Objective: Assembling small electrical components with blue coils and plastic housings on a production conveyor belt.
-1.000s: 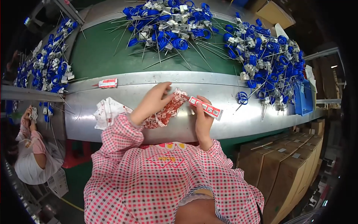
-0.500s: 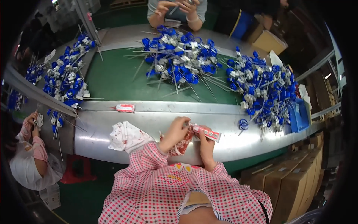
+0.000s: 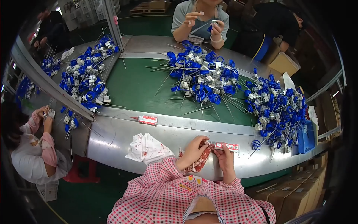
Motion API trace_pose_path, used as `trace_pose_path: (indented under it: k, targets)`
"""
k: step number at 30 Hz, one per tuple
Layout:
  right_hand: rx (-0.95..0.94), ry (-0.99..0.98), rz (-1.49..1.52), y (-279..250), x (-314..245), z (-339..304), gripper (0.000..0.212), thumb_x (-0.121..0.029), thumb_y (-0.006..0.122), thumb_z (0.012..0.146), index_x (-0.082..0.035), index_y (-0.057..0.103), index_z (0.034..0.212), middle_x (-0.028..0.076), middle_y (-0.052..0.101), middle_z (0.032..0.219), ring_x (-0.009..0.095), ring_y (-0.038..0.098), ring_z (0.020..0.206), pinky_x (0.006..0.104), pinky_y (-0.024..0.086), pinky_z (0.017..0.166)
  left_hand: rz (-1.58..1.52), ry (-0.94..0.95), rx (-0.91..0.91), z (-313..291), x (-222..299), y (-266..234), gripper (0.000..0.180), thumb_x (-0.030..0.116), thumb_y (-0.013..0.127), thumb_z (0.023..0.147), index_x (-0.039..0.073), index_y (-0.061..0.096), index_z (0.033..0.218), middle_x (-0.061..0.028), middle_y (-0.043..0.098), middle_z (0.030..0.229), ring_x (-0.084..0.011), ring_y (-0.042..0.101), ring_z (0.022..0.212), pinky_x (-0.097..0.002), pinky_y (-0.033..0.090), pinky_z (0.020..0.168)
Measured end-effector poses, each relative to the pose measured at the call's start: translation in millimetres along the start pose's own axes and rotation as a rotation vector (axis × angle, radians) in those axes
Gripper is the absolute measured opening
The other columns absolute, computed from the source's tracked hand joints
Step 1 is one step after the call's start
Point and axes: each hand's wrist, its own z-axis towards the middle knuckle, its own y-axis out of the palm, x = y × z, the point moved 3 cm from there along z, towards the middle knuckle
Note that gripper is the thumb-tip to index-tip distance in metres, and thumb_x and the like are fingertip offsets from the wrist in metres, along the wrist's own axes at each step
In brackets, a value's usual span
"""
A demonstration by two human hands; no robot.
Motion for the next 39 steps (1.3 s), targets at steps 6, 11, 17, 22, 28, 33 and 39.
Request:
trace_pose_path:
  k: [6, 11, 17, 22, 28, 33, 39]
  targets:
    - [-0.091, 0.088, 0.093, 4, -4, 6, 0.017, -0.013, 0.050, 0.084, -0.001, 0.052, 0.096, 0.011, 0.060, 0.090, 0.024, 0.060, 0.085, 0.0361, 0.049, 0.076, -0.292, -0.133, -0.023, 3, -6, -6, 0.028, -0.002, 0.054, 0.078, 0.001, 0.048, 0.105, -0.0080, 0.053, 0.092, -0.0117, 0.053, 0.087, -0.0225, 0.045, 0.075]
    - [-0.110, 0.085, 0.092, 9, -5, 7, 0.018, -0.013, 0.049, 0.084, -0.001, 0.052, 0.098, 0.012, 0.060, 0.092, 0.025, 0.059, 0.086, 0.0374, 0.049, 0.078, -0.414, -0.120, 0.011, 6, -15, -4, 0.033, -0.005, 0.053, 0.078, 0.000, 0.044, 0.109, -0.0080, 0.050, 0.096, -0.0114, 0.052, 0.086, -0.0219, 0.044, 0.077]
    - [-0.122, 0.086, 0.070, 9, 0, 8, 0.019, -0.013, 0.049, 0.085, -0.002, 0.052, 0.099, 0.012, 0.060, 0.094, 0.026, 0.059, 0.087, 0.0383, 0.048, 0.079, -0.414, -0.069, 0.129, 4, -12, -8, 0.037, -0.011, 0.053, 0.074, 0.000, 0.042, 0.108, -0.0069, 0.048, 0.095, -0.0109, 0.053, 0.081, -0.0219, 0.044, 0.074]
    - [-0.152, 0.071, 0.050, 12, 8, 5, 0.018, -0.014, 0.050, 0.085, -0.002, 0.052, 0.099, 0.011, 0.060, 0.094, 0.025, 0.059, 0.088, 0.0379, 0.048, 0.078, -0.396, -0.071, 0.163, -3, -12, -12, 0.037, -0.013, 0.053, 0.073, 0.001, 0.042, 0.106, -0.0061, 0.047, 0.093, -0.0099, 0.053, 0.078, -0.0209, 0.044, 0.072]
    - [-0.129, 0.038, 0.108, 20, 14, 6, 0.018, -0.016, 0.050, 0.085, -0.003, 0.052, 0.098, 0.009, 0.060, 0.094, 0.021, 0.058, 0.089, 0.0373, 0.047, 0.079, -0.633, -0.083, 0.274, 3, -5, -17, 0.039, -0.015, 0.051, 0.071, 0.002, 0.039, 0.104, -0.0027, 0.041, 0.086, -0.0085, 0.044, 0.077, -0.0201, 0.041, 0.071]
    - [-0.074, 0.017, 0.166, 40, 12, 0, 0.021, -0.018, 0.048, 0.086, -0.003, 0.052, 0.099, 0.012, 0.060, 0.094, 0.022, 0.059, 0.086, 0.0296, 0.048, 0.076, -0.659, -0.081, 0.306, 9, -7, -26, 0.037, -0.015, 0.050, 0.071, 0.005, 0.039, 0.101, -0.0032, 0.042, 0.089, -0.0091, 0.044, 0.078, -0.0205, 0.039, 0.071]
    - [-0.114, 0.016, 0.154, 41, 14, -1, 0.024, -0.018, 0.047, 0.086, -0.002, 0.050, 0.104, 0.013, 0.060, 0.094, 0.020, 0.060, 0.081, 0.0276, 0.049, 0.073, -0.921, -0.134, 0.290, 9, -18, -25, 0.034, -0.015, 0.050, 0.072, 0.008, 0.037, 0.094, -0.0036, 0.042, 0.089, -0.0099, 0.045, 0.078, -0.0199, 0.040, 0.071]
